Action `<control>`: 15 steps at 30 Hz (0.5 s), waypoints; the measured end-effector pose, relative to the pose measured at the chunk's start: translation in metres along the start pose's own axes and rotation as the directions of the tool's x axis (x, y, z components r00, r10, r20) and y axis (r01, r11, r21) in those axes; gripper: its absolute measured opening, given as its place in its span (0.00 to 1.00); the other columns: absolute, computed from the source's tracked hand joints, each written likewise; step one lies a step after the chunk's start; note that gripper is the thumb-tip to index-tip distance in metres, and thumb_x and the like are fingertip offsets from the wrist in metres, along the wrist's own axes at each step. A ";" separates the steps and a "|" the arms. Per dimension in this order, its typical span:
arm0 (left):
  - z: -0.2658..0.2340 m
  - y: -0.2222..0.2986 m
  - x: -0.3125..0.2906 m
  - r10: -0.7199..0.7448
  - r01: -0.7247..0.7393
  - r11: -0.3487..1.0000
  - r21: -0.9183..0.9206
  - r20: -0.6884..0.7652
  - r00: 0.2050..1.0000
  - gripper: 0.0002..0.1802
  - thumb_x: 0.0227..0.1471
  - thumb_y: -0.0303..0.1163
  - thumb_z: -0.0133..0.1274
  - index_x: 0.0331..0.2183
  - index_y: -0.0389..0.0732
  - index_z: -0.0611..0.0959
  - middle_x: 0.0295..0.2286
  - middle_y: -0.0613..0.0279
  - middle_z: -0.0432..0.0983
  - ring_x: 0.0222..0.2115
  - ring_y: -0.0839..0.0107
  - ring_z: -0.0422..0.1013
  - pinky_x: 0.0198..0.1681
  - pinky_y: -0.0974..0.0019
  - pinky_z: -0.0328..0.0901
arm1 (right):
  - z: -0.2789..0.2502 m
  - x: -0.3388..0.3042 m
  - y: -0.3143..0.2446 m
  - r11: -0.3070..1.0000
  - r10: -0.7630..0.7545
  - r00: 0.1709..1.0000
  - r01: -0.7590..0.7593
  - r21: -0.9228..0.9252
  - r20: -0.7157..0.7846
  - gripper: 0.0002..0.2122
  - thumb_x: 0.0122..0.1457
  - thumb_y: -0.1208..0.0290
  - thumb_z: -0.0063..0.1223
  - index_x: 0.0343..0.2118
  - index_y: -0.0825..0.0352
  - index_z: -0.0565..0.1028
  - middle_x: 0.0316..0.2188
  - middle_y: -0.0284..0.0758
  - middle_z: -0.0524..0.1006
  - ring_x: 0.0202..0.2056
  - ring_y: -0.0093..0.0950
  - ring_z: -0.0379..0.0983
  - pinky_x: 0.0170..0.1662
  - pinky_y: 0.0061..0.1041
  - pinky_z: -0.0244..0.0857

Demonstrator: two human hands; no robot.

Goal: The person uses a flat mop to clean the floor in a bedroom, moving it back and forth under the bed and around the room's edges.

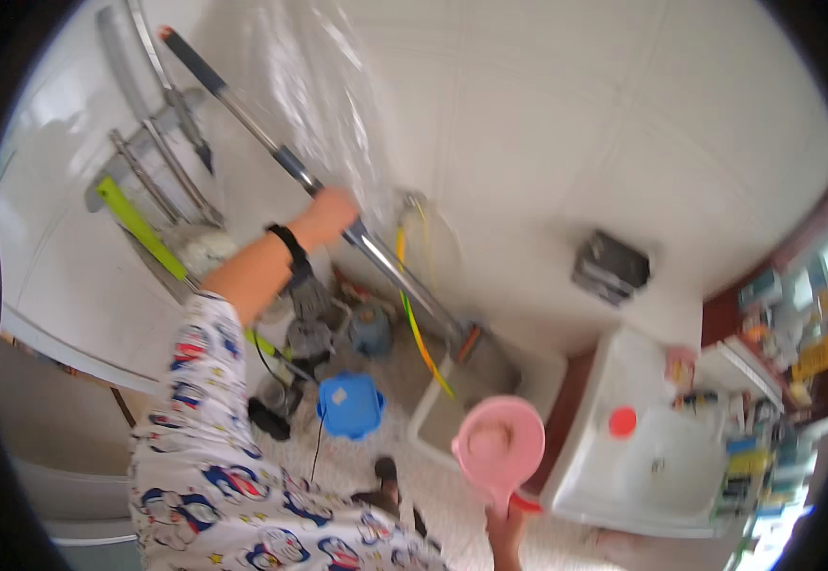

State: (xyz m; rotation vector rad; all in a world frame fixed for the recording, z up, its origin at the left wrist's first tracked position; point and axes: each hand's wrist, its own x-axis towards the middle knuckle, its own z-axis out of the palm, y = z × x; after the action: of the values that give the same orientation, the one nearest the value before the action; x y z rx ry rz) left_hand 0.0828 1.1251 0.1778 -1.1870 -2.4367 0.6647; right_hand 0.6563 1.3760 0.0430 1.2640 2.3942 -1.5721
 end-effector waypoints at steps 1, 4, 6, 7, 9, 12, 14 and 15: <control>-0.041 0.003 0.002 0.000 -0.001 1.000 0.004 0.155 0.988 0.03 0.33 0.28 0.48 0.18 0.44 0.77 0.20 0.59 0.72 0.24 0.61 0.69 0.27 0.58 0.63 | -0.002 0.007 0.018 0.991 -0.133 0.991 0.132 0.012 0.035 0.04 0.43 0.76 0.49 0.22 0.69 0.69 0.09 0.29 0.64 0.12 0.20 0.61 0.15 0.22 0.54; -0.094 -0.002 -0.030 0.102 -0.081 0.977 -0.196 0.099 0.990 0.03 0.31 0.25 0.50 0.18 0.41 0.76 0.20 0.53 0.72 0.25 0.54 0.69 0.27 0.56 0.63 | -0.013 0.001 -0.019 0.999 -0.036 0.999 0.036 -0.035 0.010 0.07 0.45 0.70 0.51 0.20 0.69 0.69 0.10 0.29 0.66 0.11 0.19 0.62 0.14 0.20 0.55; -0.116 0.007 -0.058 0.140 -0.059 0.966 -0.253 0.311 0.940 0.09 0.26 0.27 0.54 0.21 0.38 0.76 0.20 0.49 0.71 0.26 0.52 0.69 0.29 0.55 0.63 | -0.018 0.000 -0.035 1.000 0.003 1.000 -0.003 -0.011 -0.003 0.08 0.44 0.69 0.52 0.22 0.70 0.69 0.10 0.31 0.67 0.12 0.19 0.63 0.15 0.20 0.57; -0.127 0.021 -0.071 0.104 0.014 0.954 -0.298 0.377 0.920 0.11 0.24 0.28 0.55 0.19 0.37 0.75 0.20 0.49 0.71 0.25 0.51 0.69 0.29 0.56 0.64 | -0.021 0.005 -0.030 1.000 0.021 1.000 -0.022 -0.014 -0.011 0.08 0.44 0.69 0.52 0.22 0.70 0.69 0.10 0.31 0.67 0.12 0.19 0.63 0.15 0.20 0.57; -0.133 0.039 -0.107 0.236 0.015 0.908 -0.420 0.539 0.808 0.12 0.22 0.31 0.57 0.17 0.35 0.77 0.17 0.49 0.72 0.20 0.56 0.70 0.24 0.60 0.65 | -0.029 0.014 -0.016 0.998 0.043 0.997 -0.040 -0.057 0.064 0.11 0.45 0.67 0.52 0.28 0.70 0.71 0.13 0.33 0.69 0.14 0.22 0.65 0.18 0.22 0.58; -0.136 0.078 -0.189 0.198 0.523 0.741 -0.422 0.881 0.430 0.18 0.27 0.40 0.60 0.16 0.33 0.77 0.13 0.58 0.72 0.14 0.69 0.69 0.20 0.67 0.63 | -0.041 0.024 -0.005 0.997 0.045 0.995 -0.038 -0.071 0.094 0.10 0.44 0.68 0.52 0.25 0.71 0.71 0.11 0.32 0.68 0.13 0.21 0.65 0.17 0.20 0.58; -0.144 0.119 -0.255 0.250 0.685 0.656 -0.316 0.948 0.198 0.20 0.29 0.44 0.60 0.18 0.35 0.78 0.14 0.60 0.72 0.15 0.71 0.68 0.20 0.68 0.63 | -0.045 0.034 0.019 0.996 -0.018 0.992 0.028 -0.081 0.121 0.10 0.45 0.67 0.52 0.25 0.71 0.71 0.11 0.32 0.68 0.13 0.21 0.65 0.17 0.21 0.58; -0.138 0.145 -0.305 0.273 0.733 0.590 -0.340 0.938 0.216 0.21 0.29 0.45 0.60 0.18 0.35 0.78 0.14 0.61 0.72 0.15 0.71 0.68 0.21 0.68 0.63 | -0.046 0.040 0.030 0.992 -0.081 0.988 0.092 -0.080 0.134 0.11 0.45 0.67 0.52 0.25 0.71 0.71 0.11 0.33 0.68 0.13 0.21 0.65 0.17 0.21 0.58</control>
State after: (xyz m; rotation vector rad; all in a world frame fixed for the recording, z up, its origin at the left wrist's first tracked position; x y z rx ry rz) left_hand 0.4234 0.9938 0.1808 -0.2906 -4.2627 0.0834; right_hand 0.6658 1.4411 0.0265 1.0224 2.4367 -1.5026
